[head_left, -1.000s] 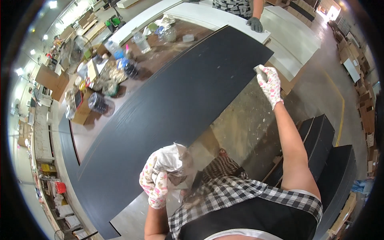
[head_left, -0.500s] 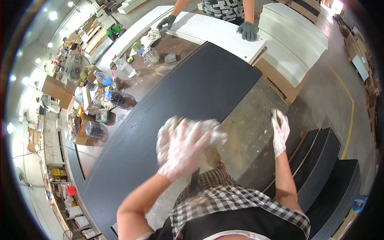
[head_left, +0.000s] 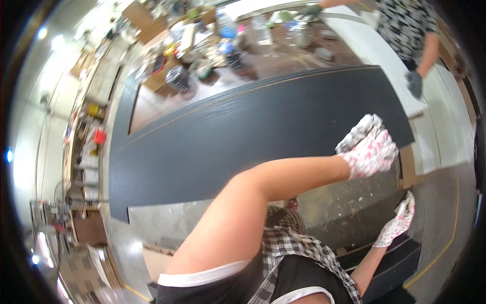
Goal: The person wipes the surface and edges of dark wooden panels using a cloth and a small block, turning the panels over to clean multiple sides.
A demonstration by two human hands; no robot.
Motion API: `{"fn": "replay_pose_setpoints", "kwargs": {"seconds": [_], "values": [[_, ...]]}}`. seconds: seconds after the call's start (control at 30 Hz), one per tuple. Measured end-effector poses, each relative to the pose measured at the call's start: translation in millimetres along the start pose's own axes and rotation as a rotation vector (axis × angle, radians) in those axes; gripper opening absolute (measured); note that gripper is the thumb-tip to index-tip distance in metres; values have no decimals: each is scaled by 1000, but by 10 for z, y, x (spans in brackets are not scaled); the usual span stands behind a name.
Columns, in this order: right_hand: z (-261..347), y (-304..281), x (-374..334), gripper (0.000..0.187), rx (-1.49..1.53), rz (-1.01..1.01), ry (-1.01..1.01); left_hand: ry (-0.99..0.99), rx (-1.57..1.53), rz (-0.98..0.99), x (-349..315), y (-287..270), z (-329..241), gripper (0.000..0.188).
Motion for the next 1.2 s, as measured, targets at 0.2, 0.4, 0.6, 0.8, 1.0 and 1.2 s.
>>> {"fn": "replay_pose_setpoints", "kwargs": {"seconds": [0.2,0.4,0.6,0.8,1.0,1.2], "values": [[1211,1749,-53,40,7,412,-393,-256,376,110,-2284,-1095,-927,55],[2197,3677,-1395,39,112,882,-662,-658,950,189,-4303,-2506,-2098,57],[3325,5062,-4075,35,198,1400,-853,-1109,1546,-140,-7011,-3741,-3366,58],[3966,5313,-7072,23,244,1654,-1390,-915,1406,-1840,-9053,-4023,-5099,26],[3582,4871,-8895,20,-69,1983,-1825,-384,882,-2315,-9556,-3695,-4921,34],[3655,5405,-8935,20,-76,1924,-1845,-330,711,-2340,-9573,-3601,-4853,39]]}}
Point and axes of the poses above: each hand's wrist, its own x-axis towards the middle knuckle, its own y-axis out of the palm, z = x × y, the point moved 10 cm from there along x, towards the middle knuckle, and after that the axes turned 11 degrees about y, right-handed, at the moved point
